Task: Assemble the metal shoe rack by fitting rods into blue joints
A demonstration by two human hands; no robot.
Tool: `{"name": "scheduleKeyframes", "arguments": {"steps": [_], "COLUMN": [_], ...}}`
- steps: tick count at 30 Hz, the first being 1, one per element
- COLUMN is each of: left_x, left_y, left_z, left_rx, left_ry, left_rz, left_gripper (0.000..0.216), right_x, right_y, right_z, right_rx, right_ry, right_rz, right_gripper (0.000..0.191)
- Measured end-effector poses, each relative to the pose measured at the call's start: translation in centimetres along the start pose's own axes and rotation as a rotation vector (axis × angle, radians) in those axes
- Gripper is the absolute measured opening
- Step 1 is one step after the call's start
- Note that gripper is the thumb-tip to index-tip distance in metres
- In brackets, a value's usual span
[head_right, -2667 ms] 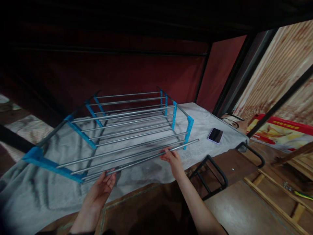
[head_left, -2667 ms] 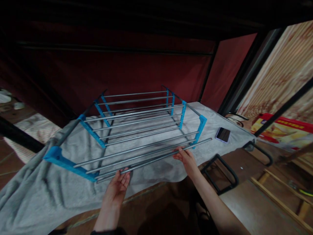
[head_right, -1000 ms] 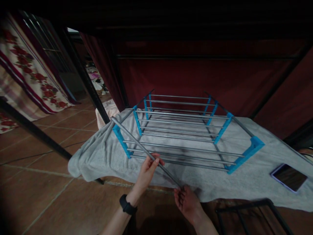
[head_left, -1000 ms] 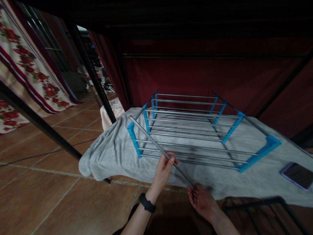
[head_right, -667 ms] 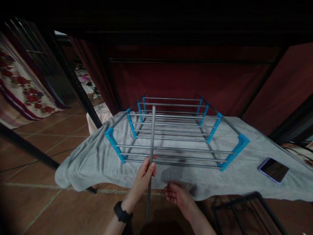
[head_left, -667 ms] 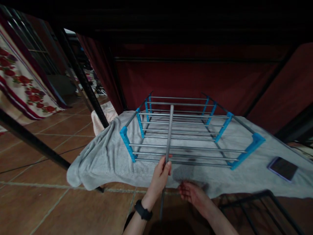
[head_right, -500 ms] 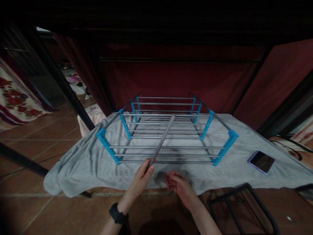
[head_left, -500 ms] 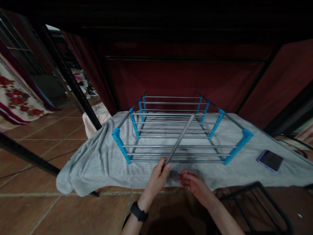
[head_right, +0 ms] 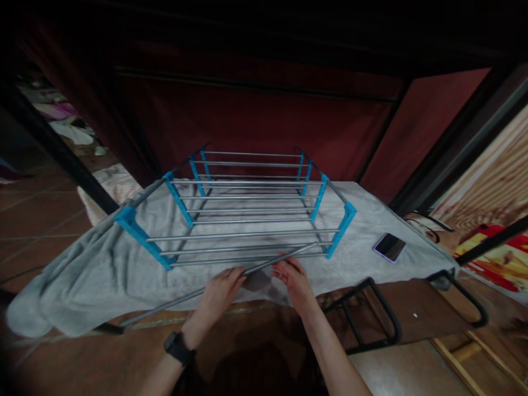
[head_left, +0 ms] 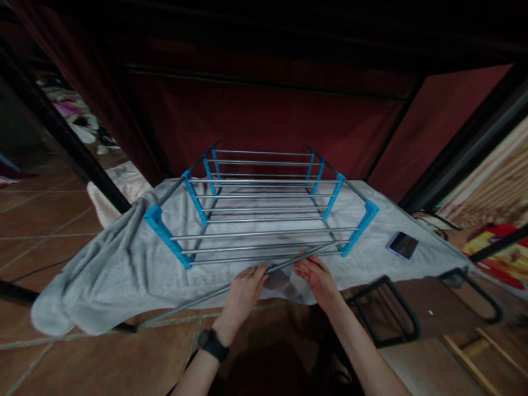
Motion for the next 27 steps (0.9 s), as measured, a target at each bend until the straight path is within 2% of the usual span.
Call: {"name": "scheduleKeyframes", "arguments": {"steps": [5,9,15,23,27], "left_x": [0.5,0.1,-1.1,-1.8,-1.8], "left_y": [0.4,0.8,0.6,0.1,-0.3], "left_z": [0.1,0.3,0.0,0.1,0.3], "left_rx": [-0.049,-0.107,-0.198,-0.200,-0.191], "left_ry": [-0.179,-0.212,-0.219,-0.231,-0.236], "left_rz": [0.061,0.090,0.055,0.060,0.086], "left_gripper": [0.028,0.042,0.038,0.038,0.036], "right_x": [0.3,0.8,1.0,0.4,-0.4], "right_y": [-0.1,-0.5,-1.2,-1.8,-2.1], "right_z": [-1.6,-3.5,-6.1,-8.4,-9.2], "right_rx": [0.077,0.154,0.249,0.343,0.400], "right_ry": [-0.017,-0.014,-0.018,-0.057,-0.075], "right_rz": [0.023,0.046,0.023,0.067,0.065], "right_gripper": [0.029,0.025,0.021,0.007,0.008]}}
Point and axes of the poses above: each hand's wrist, its own y-axis away from the middle knuckle, its own z-axis out of the palm, x = y × z, the point moved 3 cm from there along -y, towards the middle knuckle, and after that the axes turned 4 degrees about -x, right-handed, at the moved point
